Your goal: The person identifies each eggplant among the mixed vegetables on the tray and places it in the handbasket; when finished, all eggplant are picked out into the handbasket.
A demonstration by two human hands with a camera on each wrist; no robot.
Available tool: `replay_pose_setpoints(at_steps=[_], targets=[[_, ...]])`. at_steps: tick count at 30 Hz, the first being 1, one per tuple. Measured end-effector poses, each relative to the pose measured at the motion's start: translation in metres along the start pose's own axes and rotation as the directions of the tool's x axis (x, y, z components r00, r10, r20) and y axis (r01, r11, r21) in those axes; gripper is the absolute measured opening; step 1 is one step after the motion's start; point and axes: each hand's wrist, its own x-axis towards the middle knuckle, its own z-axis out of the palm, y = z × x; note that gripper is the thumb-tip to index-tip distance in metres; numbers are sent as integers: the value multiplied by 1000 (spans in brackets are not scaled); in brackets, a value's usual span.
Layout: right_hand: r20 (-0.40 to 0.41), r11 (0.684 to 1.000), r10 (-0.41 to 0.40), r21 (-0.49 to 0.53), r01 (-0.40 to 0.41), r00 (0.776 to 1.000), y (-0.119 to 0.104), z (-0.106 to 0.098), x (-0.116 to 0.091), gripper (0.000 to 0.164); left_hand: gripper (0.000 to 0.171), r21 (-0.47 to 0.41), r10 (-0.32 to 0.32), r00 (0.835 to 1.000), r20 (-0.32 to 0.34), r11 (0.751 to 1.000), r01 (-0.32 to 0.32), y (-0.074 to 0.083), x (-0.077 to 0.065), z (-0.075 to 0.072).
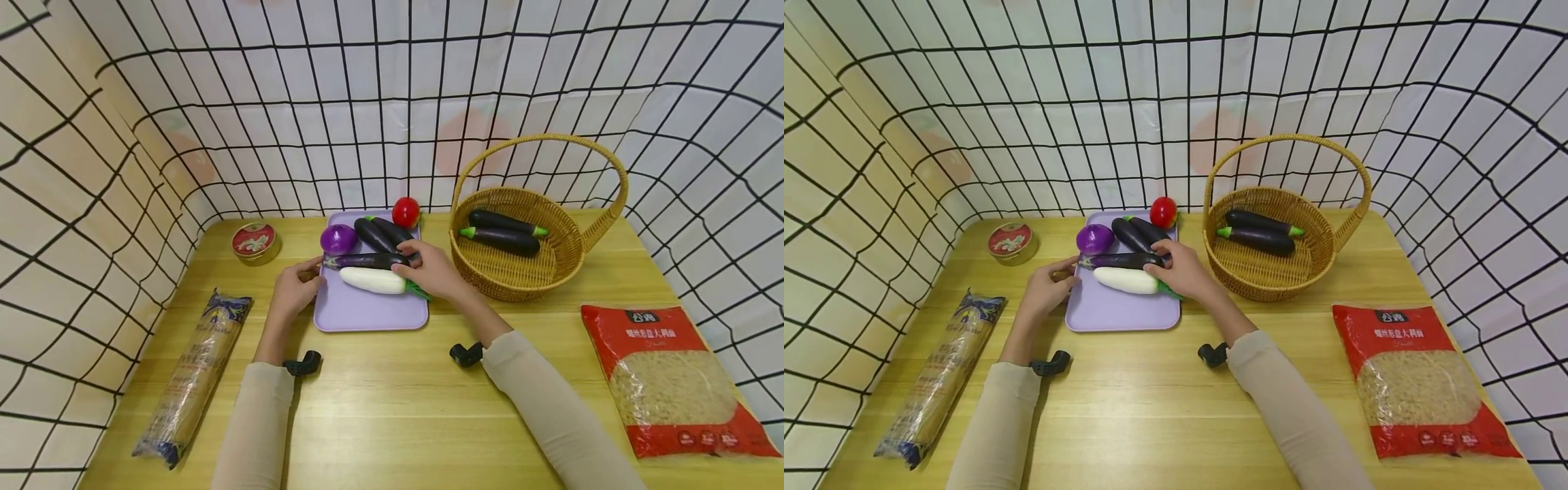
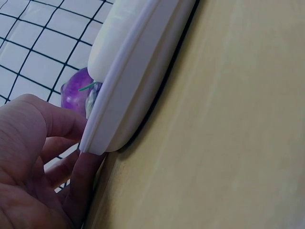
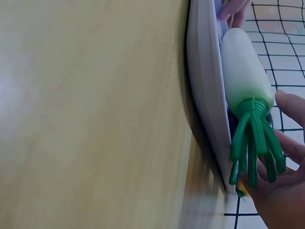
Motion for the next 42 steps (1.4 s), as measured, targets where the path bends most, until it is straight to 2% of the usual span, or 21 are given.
replay_pose_setpoints(at_steps=[8, 19, 28, 36, 42], targets=[[-13, 997, -26, -77, 25, 1000, 1, 5, 8, 49, 52, -9, 9, 1000, -2, 1000, -9, 1, 0, 0], [30, 988, -29, -149, 34, 999, -7, 3, 10, 47, 52, -7, 16, 1000, -9, 1000, -16, -1, 0, 1], [-6, 988, 3, -154, -4, 1000, -14, -3, 2, 45, 51, -23, 15, 1000, -5, 1000, -15, -1, -1, 1], [-18, 995, -24, -101, 22, 1000, -16, -20, -13, 46, 52, -30, 4, 1000, 5, 1000, -3, -3, 1, 1], [-83, 997, -56, -59, 51, 995, -23, -38, -27, 43, 52, -24, -12, 1000, 8, 1000, 12, -2, 0, 1]])
